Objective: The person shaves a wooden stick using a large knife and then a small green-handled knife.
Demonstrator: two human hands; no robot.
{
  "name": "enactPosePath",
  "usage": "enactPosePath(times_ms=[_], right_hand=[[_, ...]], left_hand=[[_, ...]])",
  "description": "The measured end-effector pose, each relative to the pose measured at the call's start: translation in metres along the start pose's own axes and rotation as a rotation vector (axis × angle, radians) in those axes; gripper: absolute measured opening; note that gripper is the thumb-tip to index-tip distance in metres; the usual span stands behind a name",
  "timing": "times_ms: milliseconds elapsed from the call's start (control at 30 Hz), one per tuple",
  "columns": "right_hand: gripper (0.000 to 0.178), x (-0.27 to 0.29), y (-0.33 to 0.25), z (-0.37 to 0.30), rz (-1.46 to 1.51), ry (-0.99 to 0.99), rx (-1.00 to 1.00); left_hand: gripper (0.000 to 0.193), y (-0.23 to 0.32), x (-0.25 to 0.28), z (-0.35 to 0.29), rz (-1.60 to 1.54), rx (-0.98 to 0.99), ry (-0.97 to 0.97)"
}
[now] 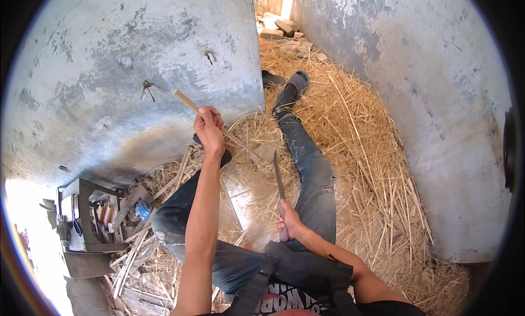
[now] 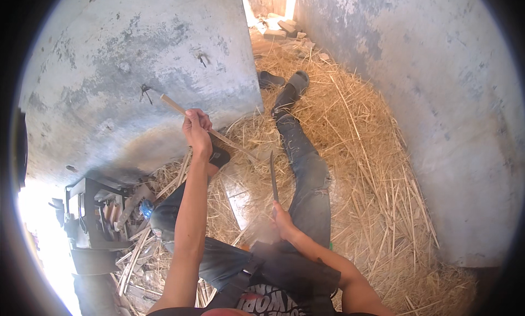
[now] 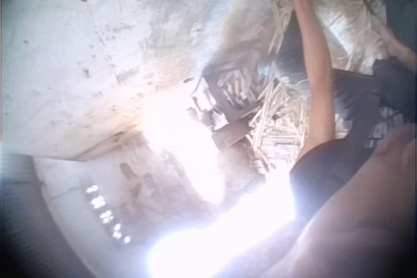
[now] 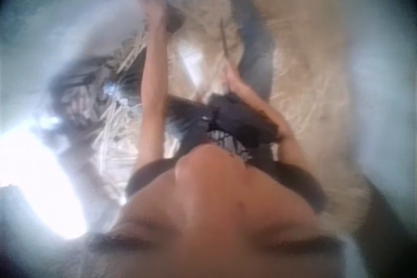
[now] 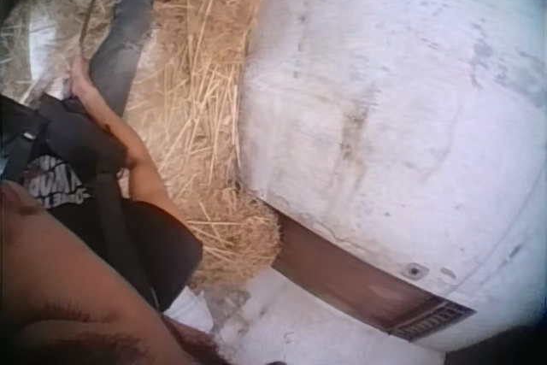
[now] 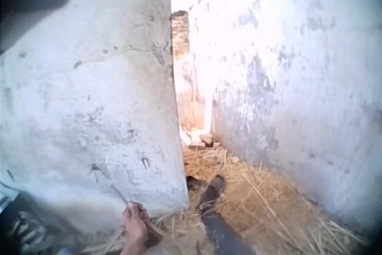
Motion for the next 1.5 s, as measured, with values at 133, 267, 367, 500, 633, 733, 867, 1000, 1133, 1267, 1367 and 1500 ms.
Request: enactPosePath(times_ms=[133, 267, 367, 500, 633, 733, 867, 1000, 1133, 1267, 1367, 1500], right_hand=[[0.062, -0.005, -0.049, -0.004, 0.073, -0.034, -0.019], [0.067, -0.065, -0.201, -0.073, 0.003, -0.194, 0.3], [0.071, -0.096, -0.302, -0.132, -0.049, -0.363, 0.754], [0.068, -0.113, -0.331, -0.179, 0.276, -0.507, 1.205], [0.062, -0.083, -0.187, -0.07, -0.053, -0.179, 0.72], [0.054, -0.038, -0.057, -0.02, -0.098, -0.059, -0.067], [0.051, -0.001, -0.025, -0.028, 0.123, 0.093, -0.198], [0.049, -0.025, -0.09, -0.049, 0.089, -0.03, 0.029], [0.041, -0.049, -0.181, -0.086, 0.033, -0.126, 0.428], [0.027, 0.001, -0.222, -0.121, -0.138, 0.124, 0.705], [0.027, 0.092, -0.215, -0.136, -0.368, 0.511, 0.772], [0.026, 0.227, -0.136, -0.158, -0.514, 0.715, 0.707]], left_hand=[[0.05, -0.011, -0.025, 0.002, -0.076, -0.066, -0.036], [0.051, -0.018, -0.034, 0.007, -0.04, -0.096, -0.038], [0.049, -0.02, -0.036, 0.017, 0.01, -0.141, -0.029], [0.05, -0.024, -0.052, 0.024, 0.032, -0.129, 0.005], [0.05, -0.029, -0.062, 0.027, 0.016, -0.123, -0.011], [0.049, -0.029, -0.054, 0.034, 0.098, -0.123, -0.008], [0.05, -0.029, -0.039, 0.04, 0.001, -0.095, -0.026], [0.05, -0.028, -0.029, 0.046, -0.032, -0.073, -0.083], [0.049, -0.026, -0.027, 0.043, -0.113, -0.043, -0.135], [0.047, -0.013, 0.002, 0.027, -0.031, -0.071, -0.117], [0.039, -0.009, 0.033, 0.008, 0.233, -0.038, -0.103], [0.039, -0.048, 0.119, -0.051, 0.503, 0.21, -0.033]])
Point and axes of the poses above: each hand's wrist, its own z-axis towards the middle knuckle, its own x-axis out of the back of the hand, y = z × x, the point moved 9 cm from there along z, towards the middle knuckle, and after that the axes turned 8 degrees about -y, right-handed, at the moved point
